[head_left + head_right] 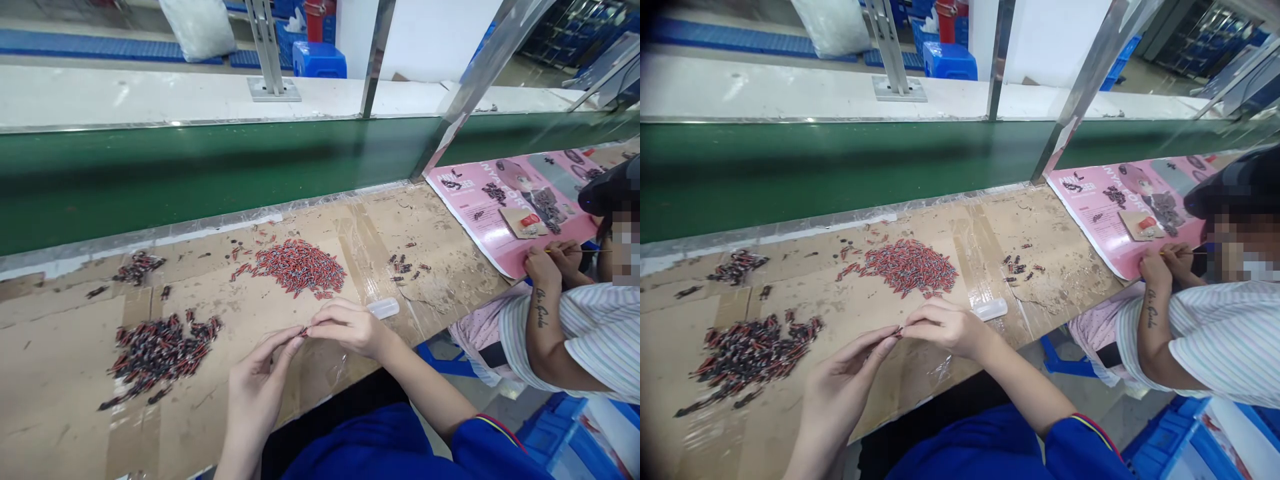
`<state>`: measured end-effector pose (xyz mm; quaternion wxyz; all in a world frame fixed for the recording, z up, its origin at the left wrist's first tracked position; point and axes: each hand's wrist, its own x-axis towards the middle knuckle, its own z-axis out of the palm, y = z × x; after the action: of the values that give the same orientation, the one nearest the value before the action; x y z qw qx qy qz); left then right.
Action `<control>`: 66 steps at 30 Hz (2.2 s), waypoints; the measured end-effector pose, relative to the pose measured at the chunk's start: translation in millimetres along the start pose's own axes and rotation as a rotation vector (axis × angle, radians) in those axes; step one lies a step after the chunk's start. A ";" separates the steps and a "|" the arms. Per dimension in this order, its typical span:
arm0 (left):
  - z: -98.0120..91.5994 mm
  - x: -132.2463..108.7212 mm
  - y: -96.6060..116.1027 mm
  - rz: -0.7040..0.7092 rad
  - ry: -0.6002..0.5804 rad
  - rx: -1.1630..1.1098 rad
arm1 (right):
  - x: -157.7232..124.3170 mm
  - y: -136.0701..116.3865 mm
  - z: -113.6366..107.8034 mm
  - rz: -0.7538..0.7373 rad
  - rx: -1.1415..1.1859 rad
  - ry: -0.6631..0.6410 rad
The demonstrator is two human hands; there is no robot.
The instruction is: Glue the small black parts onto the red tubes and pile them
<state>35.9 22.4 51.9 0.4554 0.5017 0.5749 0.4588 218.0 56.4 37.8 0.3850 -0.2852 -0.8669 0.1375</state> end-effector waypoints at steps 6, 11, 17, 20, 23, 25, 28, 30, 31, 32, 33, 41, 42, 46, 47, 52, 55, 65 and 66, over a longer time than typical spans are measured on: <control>-1.6 0.6 3.6 -0.090 -0.056 -0.043 | -1.7 -7.3 -3.4 -0.013 -0.077 -0.043; -2.2 0.4 -0.6 -0.122 -0.034 -0.059 | 1.8 -11.0 -4.7 -0.037 -0.074 -0.016; 3.2 -1.3 2.3 -0.032 0.035 -0.040 | 3.9 -18.9 0.8 0.126 0.130 0.197; 8.7 -5.1 6.2 0.063 0.064 -0.038 | 6.1 -31.0 6.1 0.441 0.371 0.332; 13.4 -9.3 8.4 0.101 0.126 -0.025 | 9.8 -43.0 11.9 0.796 0.640 0.451; 15.4 -11.4 9.5 0.104 0.167 -0.033 | 12.6 -48.2 14.9 0.931 0.768 0.516; 16.0 -13.4 11.6 0.110 0.176 -0.065 | 16.2 -51.1 16.8 0.928 0.800 0.573; 14.9 -14.5 13.2 0.117 0.165 -0.077 | 17.8 -51.3 16.8 0.880 0.770 0.583; 14.2 -15.2 13.8 0.122 0.162 -0.080 | 18.1 -51.3 16.8 0.856 0.752 0.582; 13.4 -15.9 14.3 0.128 0.161 -0.083 | 18.2 -51.4 16.9 0.833 0.734 0.577; 12.5 -16.7 14.7 0.133 0.165 -0.085 | 18.1 -51.7 17.4 0.814 0.717 0.569; 8.8 -18.2 7.2 0.087 0.189 -0.106 | 11.7 -51.3 23.7 0.737 0.591 0.491; 9.9 -17.4 4.9 0.077 0.187 -0.112 | 11.3 -50.6 22.3 0.729 0.577 0.471; 22.0 -14.2 -4.5 0.058 0.112 -0.142 | 8.5 -47.6 9.4 0.694 0.473 0.387; 26.1 -13.7 -6.3 0.068 0.078 -0.139 | 6.6 -45.9 5.1 0.690 0.454 0.371; 28.9 -10.2 -12.8 0.243 -0.029 0.152 | -17.3 -19.2 -22.5 0.793 0.277 0.388; 5.8 -4.5 -20.8 0.367 0.037 0.444 | -37.7 5.1 -46.6 0.916 -0.050 0.540; -61.8 7.7 -54.3 0.621 -0.328 0.831 | -62.5 11.4 -81.0 0.643 -0.159 -0.202; -60.8 8.0 -55.1 0.595 -0.351 0.833 | -62.8 11.7 -79.1 0.653 -0.156 -0.223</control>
<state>-33.3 21.9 7.2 0.1575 0.8499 0.4565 0.2108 315.6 29.5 48.1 0.2009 -0.5589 -0.7747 0.2170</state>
